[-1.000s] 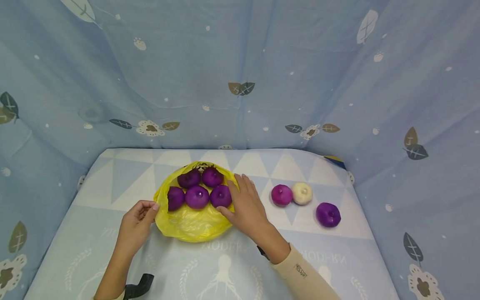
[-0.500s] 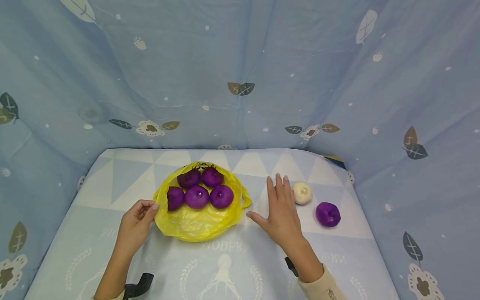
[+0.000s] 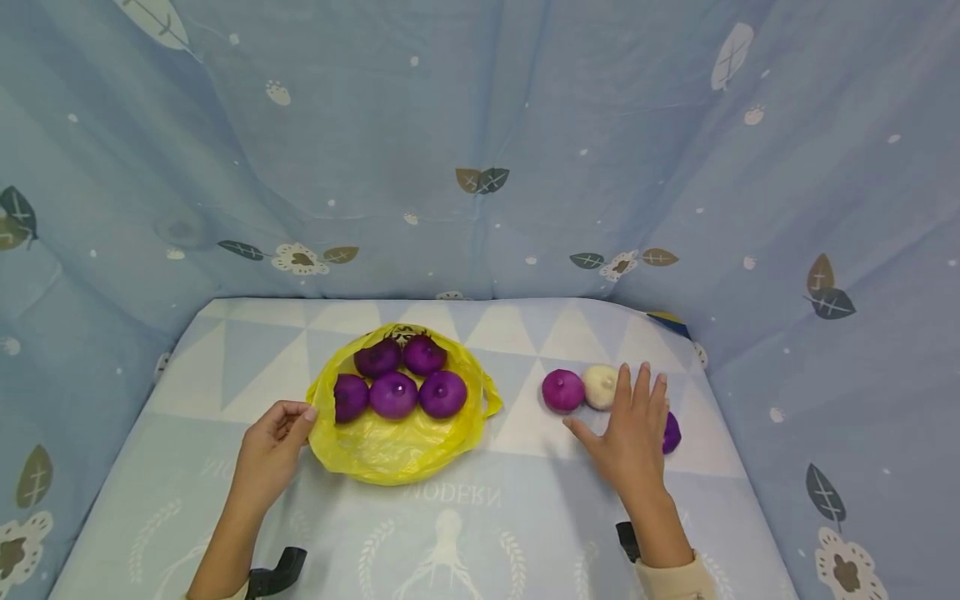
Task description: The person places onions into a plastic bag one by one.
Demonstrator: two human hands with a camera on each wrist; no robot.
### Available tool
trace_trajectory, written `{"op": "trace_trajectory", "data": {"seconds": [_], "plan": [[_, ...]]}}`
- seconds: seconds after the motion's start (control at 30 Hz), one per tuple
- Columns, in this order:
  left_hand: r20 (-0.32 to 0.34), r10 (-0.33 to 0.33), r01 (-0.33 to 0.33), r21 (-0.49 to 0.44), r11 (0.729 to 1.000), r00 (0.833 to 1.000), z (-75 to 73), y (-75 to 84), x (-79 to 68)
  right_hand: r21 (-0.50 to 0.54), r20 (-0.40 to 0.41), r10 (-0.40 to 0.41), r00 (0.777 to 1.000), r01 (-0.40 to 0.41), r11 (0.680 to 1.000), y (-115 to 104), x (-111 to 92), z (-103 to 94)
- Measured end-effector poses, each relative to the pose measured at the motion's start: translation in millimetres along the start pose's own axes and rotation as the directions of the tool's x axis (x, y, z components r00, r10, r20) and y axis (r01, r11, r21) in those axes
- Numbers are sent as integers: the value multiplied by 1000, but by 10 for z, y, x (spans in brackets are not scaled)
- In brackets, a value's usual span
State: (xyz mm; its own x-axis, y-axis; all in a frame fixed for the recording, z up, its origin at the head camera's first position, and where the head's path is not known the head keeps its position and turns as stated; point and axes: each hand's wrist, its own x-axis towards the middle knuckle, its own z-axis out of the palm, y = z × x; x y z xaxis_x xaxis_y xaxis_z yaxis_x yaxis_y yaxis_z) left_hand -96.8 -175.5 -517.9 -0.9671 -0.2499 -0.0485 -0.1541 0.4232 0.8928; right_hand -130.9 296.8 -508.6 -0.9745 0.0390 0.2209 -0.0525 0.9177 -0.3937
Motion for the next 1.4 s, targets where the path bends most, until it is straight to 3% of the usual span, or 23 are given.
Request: {"op": "trace_trajectory", "data": {"seconds": [0.27,0.5,0.6,0.77,0.9,1.4], "plan": [[-4,-3,3,-6,1000,1000,4,8,2,-2,39,126,991,-126,992,408,-11,15],[-9,-15,15,4,1000,1000,6,9,-2,2,93,187,978,-188,982,669,-86,67],[-7,-12,12,0,1000,1000,4,0,-2,-6,134,220,966,-221,975,709,-92,72],[-4,-9,9,-5,1000,1000,9,-11,-2,-32,213,308,927,-308,951,770,-109,82],[-4,-4,4,-4,1000,1000,10,-16,0,-44,235,351,906,-351,935,812,-128,96],[-12,7,-7,-1,1000,1000,17,-4,4,-47,236,373,898,-373,927,869,-176,56]]}}
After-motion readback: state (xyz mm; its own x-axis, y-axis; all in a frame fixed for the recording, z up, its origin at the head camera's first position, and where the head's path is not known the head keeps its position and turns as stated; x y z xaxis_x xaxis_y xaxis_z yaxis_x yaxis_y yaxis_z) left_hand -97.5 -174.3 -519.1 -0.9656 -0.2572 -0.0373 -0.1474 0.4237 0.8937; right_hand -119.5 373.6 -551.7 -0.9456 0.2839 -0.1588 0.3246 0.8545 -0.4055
